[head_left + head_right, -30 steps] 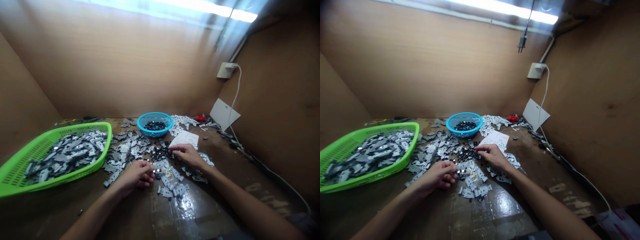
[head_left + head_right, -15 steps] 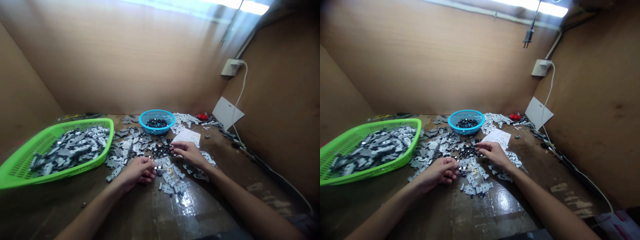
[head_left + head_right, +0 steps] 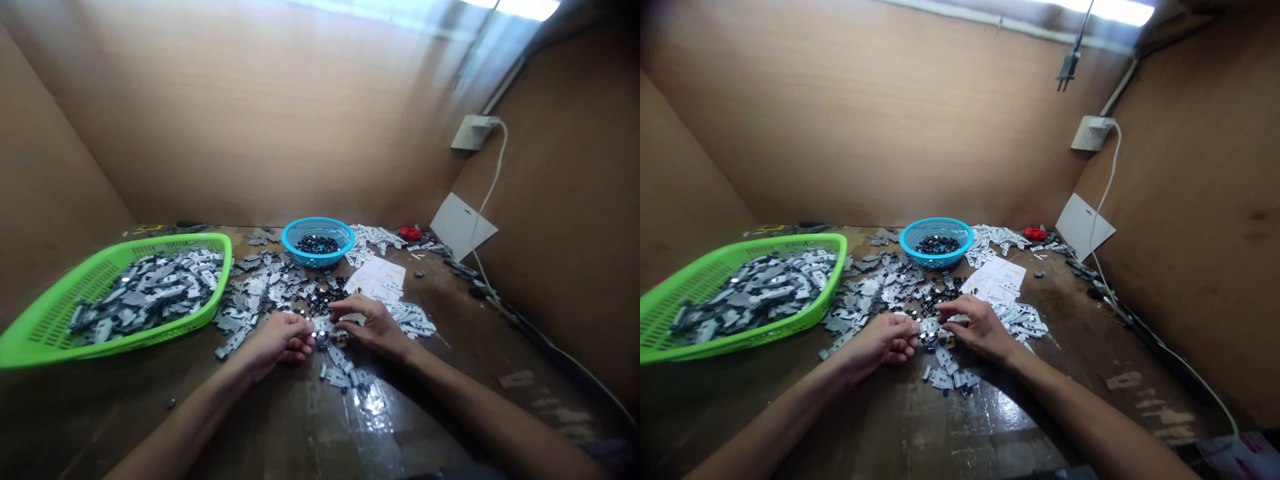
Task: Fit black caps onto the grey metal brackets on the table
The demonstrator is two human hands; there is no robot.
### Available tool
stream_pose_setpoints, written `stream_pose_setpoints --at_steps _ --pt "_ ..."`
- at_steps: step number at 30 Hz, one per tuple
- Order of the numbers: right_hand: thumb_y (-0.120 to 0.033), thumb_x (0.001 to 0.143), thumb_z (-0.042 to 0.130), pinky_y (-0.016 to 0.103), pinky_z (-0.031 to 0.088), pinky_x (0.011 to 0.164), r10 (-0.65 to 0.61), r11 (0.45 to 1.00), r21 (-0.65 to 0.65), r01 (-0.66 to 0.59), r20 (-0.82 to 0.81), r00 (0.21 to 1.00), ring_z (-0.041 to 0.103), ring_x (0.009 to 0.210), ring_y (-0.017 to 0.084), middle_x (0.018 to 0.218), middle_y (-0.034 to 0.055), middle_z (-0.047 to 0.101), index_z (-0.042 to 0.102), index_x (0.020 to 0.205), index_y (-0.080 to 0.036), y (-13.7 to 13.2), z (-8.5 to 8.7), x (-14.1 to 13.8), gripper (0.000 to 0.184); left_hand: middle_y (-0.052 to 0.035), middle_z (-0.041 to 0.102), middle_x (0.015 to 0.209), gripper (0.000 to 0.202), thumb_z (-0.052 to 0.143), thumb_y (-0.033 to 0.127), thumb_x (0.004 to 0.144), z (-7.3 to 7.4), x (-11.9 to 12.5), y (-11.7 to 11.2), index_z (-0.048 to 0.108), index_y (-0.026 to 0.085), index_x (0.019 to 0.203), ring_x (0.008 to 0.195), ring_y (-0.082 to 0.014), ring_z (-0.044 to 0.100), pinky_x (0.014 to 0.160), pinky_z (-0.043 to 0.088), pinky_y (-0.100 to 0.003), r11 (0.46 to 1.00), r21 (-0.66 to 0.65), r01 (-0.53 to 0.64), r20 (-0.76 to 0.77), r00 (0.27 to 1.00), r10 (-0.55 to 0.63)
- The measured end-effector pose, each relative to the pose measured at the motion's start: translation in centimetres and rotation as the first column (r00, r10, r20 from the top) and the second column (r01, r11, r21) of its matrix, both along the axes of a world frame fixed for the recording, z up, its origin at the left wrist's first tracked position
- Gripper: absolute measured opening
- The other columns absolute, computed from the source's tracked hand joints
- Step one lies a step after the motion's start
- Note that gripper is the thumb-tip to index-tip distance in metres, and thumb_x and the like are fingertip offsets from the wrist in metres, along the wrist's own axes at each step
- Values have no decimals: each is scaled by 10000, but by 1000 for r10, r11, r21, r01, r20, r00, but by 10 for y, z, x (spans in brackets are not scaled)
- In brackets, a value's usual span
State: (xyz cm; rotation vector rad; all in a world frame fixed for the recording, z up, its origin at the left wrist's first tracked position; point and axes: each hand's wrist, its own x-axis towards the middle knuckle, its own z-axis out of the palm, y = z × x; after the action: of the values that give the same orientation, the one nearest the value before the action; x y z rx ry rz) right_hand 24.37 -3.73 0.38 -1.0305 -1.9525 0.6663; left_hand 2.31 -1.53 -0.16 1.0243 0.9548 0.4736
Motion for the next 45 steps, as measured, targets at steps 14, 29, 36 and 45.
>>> stream_pose_setpoints --at_steps 14,29,36,45 --pt "-230 781 579 317 469 814 -46 997 -71 39 -97 994 628 824 153 878 31 673 572 1113 -215 -3 0 -3 332 -44 612 707 318 638 424 686 -1 -1 0 548 134 779 542 -62 527 501 427 -162 1000 8 0 -15 1000 0" --pt "-173 750 606 321 457 811 -38 994 -104 34 -35 999 596 867 162 890 24 658 597 1072 -234 -2 -3 -5 328 -50 616 716 304 631 415 686 -2 -1 2 545 135 765 552 -69 540 511 432 -172 999 15 -36 -19 999 36" --pt "-234 787 572 320 453 810 -144 989 -34 143 -29 989 587 884 173 945 43 643 623 1023 -215 3 1 2 242 -49 622 717 318 630 439 668 0 -1 1 540 140 729 546 -75 540 504 432 -179 998 49 -46 -48 998 48" --pt "-191 754 596 328 428 761 -230 973 119 200 390 891 544 851 193 870 58 603 655 905 -210 22 -13 30 163 -51 625 720 365 626 481 651 -1 0 2 545 142 760 552 -86 552 504 442 -189 998 56 -37 -80 996 41"
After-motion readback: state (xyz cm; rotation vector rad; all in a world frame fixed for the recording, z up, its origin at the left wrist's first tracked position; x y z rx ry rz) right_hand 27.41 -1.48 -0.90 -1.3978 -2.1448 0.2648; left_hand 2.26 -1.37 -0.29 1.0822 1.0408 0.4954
